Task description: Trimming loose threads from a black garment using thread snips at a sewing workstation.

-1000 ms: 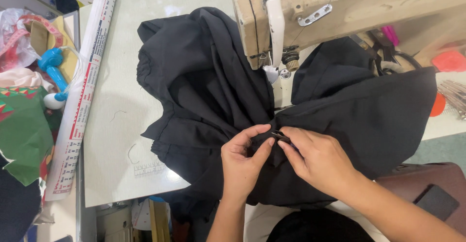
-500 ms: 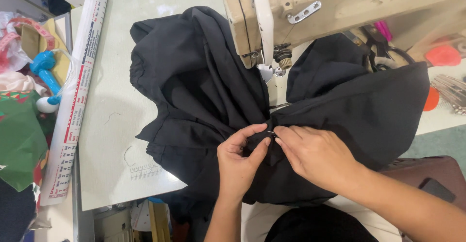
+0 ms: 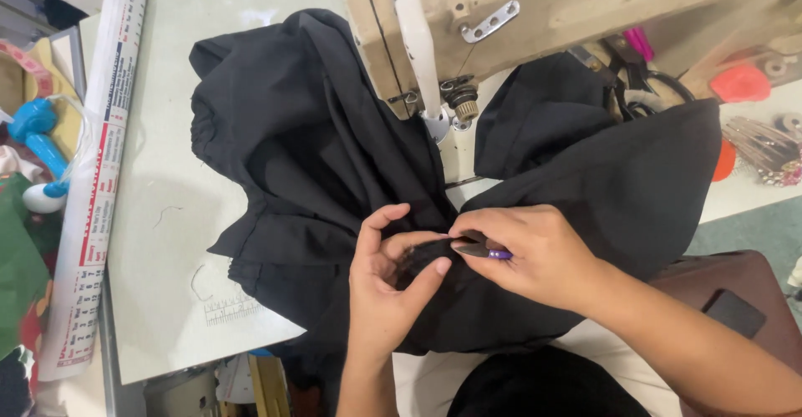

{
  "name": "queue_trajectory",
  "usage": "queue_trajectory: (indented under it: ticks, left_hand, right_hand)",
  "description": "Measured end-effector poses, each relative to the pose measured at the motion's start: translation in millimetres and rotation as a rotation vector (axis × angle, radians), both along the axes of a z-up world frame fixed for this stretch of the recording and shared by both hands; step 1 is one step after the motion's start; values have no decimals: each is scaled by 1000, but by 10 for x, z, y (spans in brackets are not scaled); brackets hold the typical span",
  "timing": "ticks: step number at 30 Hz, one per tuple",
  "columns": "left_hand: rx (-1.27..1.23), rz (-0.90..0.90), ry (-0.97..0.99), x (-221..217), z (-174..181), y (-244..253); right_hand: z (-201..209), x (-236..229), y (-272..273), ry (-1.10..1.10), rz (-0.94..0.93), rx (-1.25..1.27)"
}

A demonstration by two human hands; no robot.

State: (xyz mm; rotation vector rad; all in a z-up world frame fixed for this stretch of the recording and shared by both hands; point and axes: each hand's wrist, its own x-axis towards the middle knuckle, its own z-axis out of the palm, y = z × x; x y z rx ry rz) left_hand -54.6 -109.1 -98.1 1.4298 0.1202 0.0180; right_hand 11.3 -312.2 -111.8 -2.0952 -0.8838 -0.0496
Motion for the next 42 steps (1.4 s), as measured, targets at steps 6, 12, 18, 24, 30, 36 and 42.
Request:
queue_trajectory:
  ticks: [6,12,18,24,30,36,42]
  left_hand:
    - [-9,-15,-65,-45,82,25]
    - [215,-12,37,-117,343,59]
    - [347,-50,105,-166,445,77]
    - [340,-153,2,-151,427,97]
    - [277,-34,49,-118,265,41]
    - [247,-85,58,-104,300,27]
    - [357,25,67,-102,269,-91]
  right_hand:
    - [-30,-59,-102,-50,-59,64]
    - [102,-151,-66,-79,-8,92]
    - [190,-173,-37,-199,119,100]
    - [208,-226,-46,-374,171,94]
    - [129,-277,-91,-447,148,6]
    - [-132,-284,-131,-393,123,74]
    - [-123,-287,-57,-403,121,-33]
